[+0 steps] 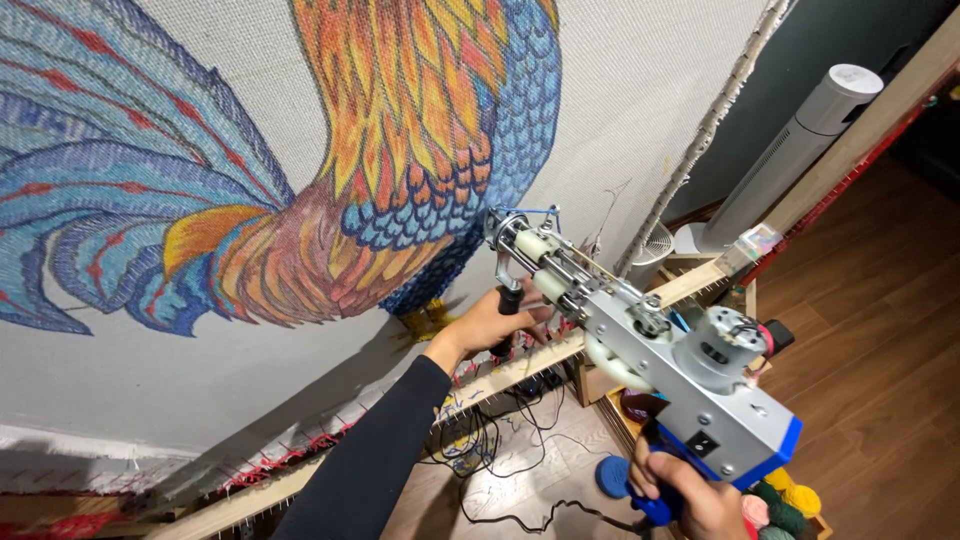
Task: The person threads blue yarn into an electric tufting gun and punches yarn into the fabric backing of a rooster-design rug mounted on a wooden frame, working along the outline of the design. They occasionally pinch and trim loose yarn ends by hand and reposition the gun to continue filling the area.
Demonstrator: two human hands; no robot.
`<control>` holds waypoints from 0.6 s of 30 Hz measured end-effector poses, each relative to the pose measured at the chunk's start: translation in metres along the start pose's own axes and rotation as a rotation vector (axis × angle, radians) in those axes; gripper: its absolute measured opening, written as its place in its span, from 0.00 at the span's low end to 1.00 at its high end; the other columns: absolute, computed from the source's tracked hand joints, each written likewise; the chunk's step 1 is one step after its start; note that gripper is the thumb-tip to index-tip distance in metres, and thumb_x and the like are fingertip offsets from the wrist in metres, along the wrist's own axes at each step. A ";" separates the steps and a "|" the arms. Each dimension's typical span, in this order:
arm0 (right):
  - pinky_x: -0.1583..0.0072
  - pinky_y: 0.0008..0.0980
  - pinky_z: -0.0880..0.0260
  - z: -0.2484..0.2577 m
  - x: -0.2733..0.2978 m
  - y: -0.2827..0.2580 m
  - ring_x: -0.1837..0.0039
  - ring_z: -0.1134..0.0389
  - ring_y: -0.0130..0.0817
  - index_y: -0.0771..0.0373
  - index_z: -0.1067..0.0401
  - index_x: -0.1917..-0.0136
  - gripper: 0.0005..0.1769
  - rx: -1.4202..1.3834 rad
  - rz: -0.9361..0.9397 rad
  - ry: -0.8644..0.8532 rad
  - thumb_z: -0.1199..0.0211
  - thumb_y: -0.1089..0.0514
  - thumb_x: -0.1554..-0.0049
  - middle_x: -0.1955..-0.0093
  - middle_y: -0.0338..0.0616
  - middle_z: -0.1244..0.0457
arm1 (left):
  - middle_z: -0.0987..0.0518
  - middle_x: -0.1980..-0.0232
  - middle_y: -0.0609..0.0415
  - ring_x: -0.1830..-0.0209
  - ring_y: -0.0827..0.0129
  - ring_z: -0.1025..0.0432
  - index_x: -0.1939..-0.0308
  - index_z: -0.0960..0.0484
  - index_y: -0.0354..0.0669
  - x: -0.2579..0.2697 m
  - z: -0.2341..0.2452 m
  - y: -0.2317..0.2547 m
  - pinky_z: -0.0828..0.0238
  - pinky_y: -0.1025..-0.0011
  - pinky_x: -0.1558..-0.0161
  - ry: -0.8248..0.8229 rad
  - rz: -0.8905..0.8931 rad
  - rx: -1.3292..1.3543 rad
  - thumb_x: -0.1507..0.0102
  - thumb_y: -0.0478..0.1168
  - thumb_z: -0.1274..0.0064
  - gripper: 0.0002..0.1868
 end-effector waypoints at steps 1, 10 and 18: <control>0.66 0.37 0.41 0.008 0.004 -0.002 0.70 0.44 0.34 0.73 0.43 0.36 0.29 -0.060 0.031 -0.046 0.45 0.70 0.51 0.68 0.50 0.44 | 0.21 0.38 0.58 0.48 0.78 0.20 0.33 0.36 0.30 -0.001 -0.009 -0.002 0.20 0.73 0.52 -0.026 0.020 0.072 0.35 0.41 0.41 0.32; 0.63 0.39 0.40 0.035 0.025 -0.002 0.68 0.44 0.36 0.77 0.45 0.39 0.25 -0.141 -0.010 -0.076 0.49 0.62 0.48 0.69 0.46 0.48 | 0.15 0.57 0.51 0.73 0.77 0.27 0.50 0.14 0.31 0.010 -0.057 0.058 0.29 0.75 0.68 -0.167 0.133 -0.108 0.32 0.48 0.43 0.20; 0.61 0.39 0.42 0.074 0.034 0.019 0.67 0.44 0.37 0.81 0.46 0.45 0.23 -0.156 -0.030 -0.108 0.46 0.60 0.47 0.69 0.46 0.49 | 0.18 0.53 0.54 0.58 0.75 0.26 0.40 0.20 0.37 0.019 -0.005 0.060 0.27 0.74 0.53 0.246 0.016 0.059 0.33 0.53 0.45 0.26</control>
Point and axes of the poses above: each hand's wrist, its own x-axis away from the middle knuckle, its own z-axis out of the back of the hand, y = z × x, the point moved 5 cm from there along -x, towards the middle knuckle
